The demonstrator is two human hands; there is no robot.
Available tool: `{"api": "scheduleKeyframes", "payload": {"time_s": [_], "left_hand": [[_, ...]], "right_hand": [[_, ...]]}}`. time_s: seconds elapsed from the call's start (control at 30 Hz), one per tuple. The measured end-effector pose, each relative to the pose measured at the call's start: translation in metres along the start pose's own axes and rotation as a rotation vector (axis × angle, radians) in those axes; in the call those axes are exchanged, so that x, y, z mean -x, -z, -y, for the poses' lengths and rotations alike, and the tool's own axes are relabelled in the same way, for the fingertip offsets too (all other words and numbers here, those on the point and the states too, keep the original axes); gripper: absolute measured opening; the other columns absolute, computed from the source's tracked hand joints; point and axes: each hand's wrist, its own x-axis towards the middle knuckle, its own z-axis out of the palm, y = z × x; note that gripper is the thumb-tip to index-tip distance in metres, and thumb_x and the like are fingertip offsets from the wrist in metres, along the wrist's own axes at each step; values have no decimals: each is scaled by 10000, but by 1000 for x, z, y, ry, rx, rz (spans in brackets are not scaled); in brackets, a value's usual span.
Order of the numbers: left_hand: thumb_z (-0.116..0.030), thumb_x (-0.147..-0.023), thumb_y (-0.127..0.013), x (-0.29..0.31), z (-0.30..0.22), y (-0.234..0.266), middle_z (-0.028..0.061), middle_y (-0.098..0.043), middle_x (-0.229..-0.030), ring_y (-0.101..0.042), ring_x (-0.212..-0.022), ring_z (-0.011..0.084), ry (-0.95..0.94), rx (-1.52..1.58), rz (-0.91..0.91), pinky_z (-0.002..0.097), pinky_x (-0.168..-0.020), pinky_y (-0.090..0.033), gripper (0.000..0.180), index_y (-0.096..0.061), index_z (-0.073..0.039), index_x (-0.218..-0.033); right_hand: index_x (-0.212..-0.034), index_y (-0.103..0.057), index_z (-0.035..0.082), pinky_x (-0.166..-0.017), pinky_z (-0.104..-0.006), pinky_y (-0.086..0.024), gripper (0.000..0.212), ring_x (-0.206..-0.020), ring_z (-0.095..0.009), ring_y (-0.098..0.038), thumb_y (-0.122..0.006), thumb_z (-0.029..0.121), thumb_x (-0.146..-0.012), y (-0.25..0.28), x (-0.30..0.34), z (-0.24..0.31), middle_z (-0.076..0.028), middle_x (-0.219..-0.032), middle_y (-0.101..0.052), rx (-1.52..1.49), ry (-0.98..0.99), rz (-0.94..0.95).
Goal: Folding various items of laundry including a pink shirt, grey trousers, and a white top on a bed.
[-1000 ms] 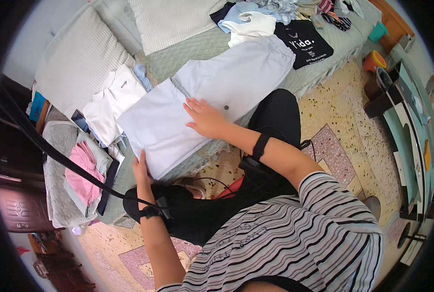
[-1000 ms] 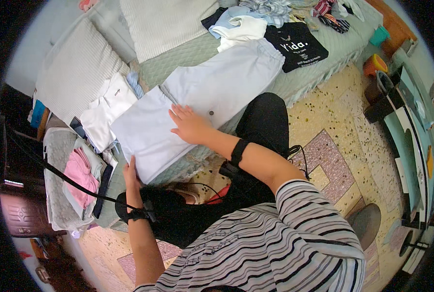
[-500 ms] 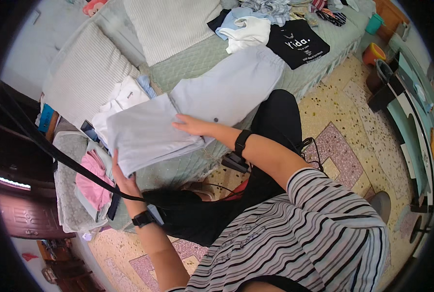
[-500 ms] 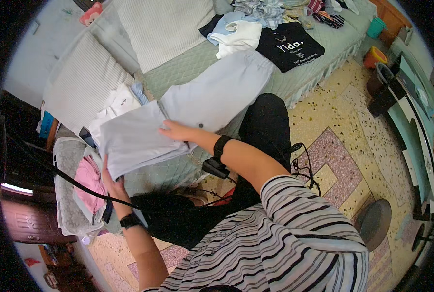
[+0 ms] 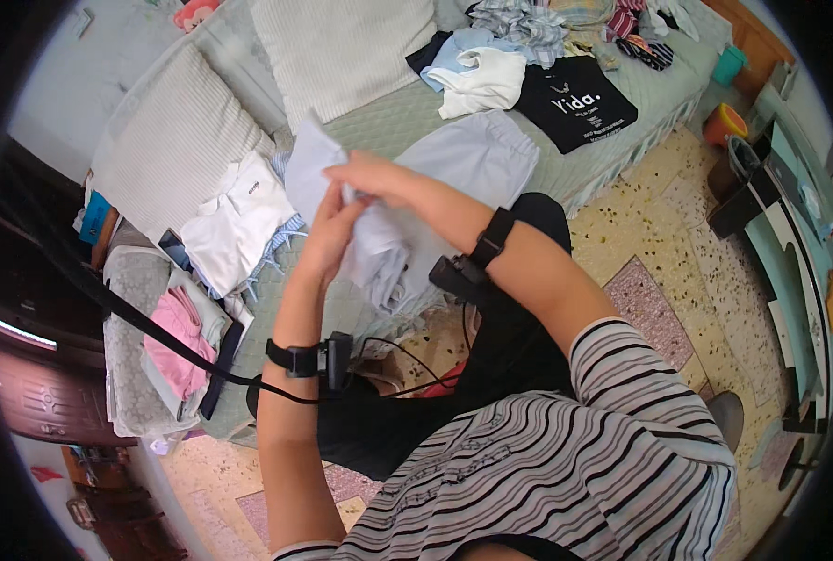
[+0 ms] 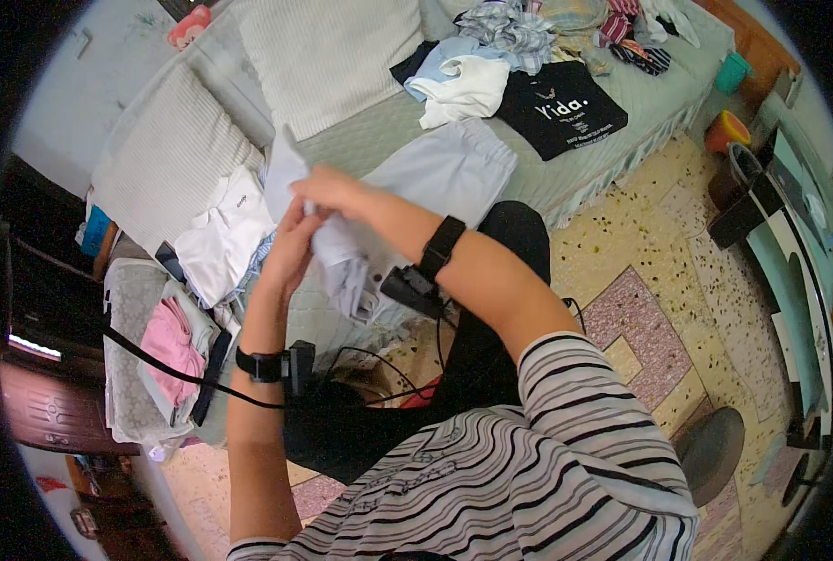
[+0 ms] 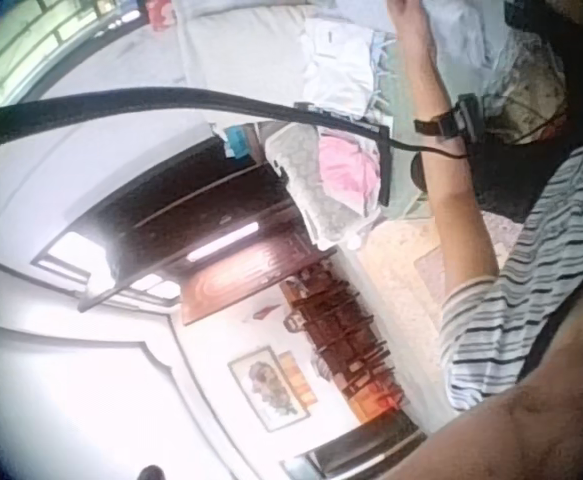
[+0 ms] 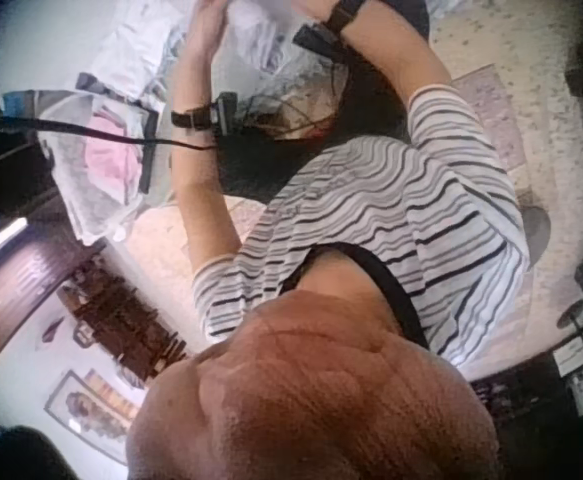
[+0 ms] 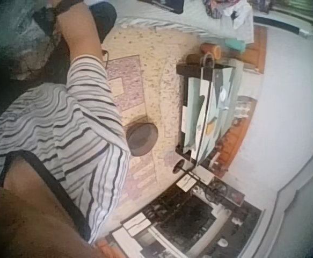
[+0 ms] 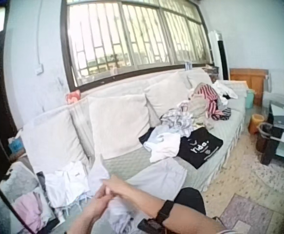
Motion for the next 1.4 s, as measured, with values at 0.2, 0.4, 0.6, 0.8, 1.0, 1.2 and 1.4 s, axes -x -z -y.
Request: {"api": "scheduleKeyframes", "payload": {"time_s": [0.2,0.4,0.6,0.8,1.0,1.2,1.4], "left_hand": [[-162,-916,-501,6,27,-9,50,-559,-1009,-541,-924,137,-2,235,223,275,-813,-439,449,-372,-36,-1327],[-215,-898,-544,23,114,38,74,-561,-1027,-539,-937,144,219,122,-180,300,-805,-451,449,-411,-2,-1270],[-310,-856,-612,11,166,37,38,-566,-1041,-536,-932,120,425,345,-176,300,-782,-449,448,-465,-16,-1161],[-324,-847,-625,1,167,21,22,-578,-1025,-537,-923,115,456,336,-169,286,-772,-440,389,-513,-49,-1098],[-267,-804,-681,-1,165,9,52,-599,-1028,-548,-919,143,425,194,-187,276,-784,-431,428,-529,-9,-1110],[-214,-774,-713,-1,178,7,78,-623,-1007,-574,-877,148,334,240,-160,274,-774,-442,443,-542,17,-1112],[-196,-782,-703,1,187,12,70,-628,-994,-576,-872,144,302,319,-138,275,-785,-444,403,-554,20,-1088]], "right_hand": [[-1069,-568,-24,-648,-333,-489,368,-768,-183,-602,-567,264,-841,97,-7,-50,-115,-929,-628,-24,60,-129],[-1103,-530,-87,-734,-345,-498,519,-855,-219,-617,-665,291,-774,180,7,-148,-166,-980,-620,-38,-7,-226],[-1177,-485,-31,-876,-390,-442,572,-1037,-329,-559,-714,210,-711,171,2,-187,-236,-1044,-595,703,-216,-502],[-1182,-465,7,-855,-424,-450,538,-1009,-397,-553,-682,198,-728,183,10,-166,-213,-1093,-583,671,110,-649],[-1065,-568,57,-794,-420,-422,314,-932,-284,-586,-597,185,-780,126,-2,-137,-144,-965,-614,1384,252,-760],[-1058,-580,62,-890,-450,-358,389,-1008,-275,-548,-621,342,-790,18,-81,-101,-118,-1007,-615,1236,441,-265],[-1015,-635,67,-933,-453,-337,462,-1047,-278,-540,-630,454,-762,-27,-178,-102,-147,-1041,-620,1207,233,-191]]}}
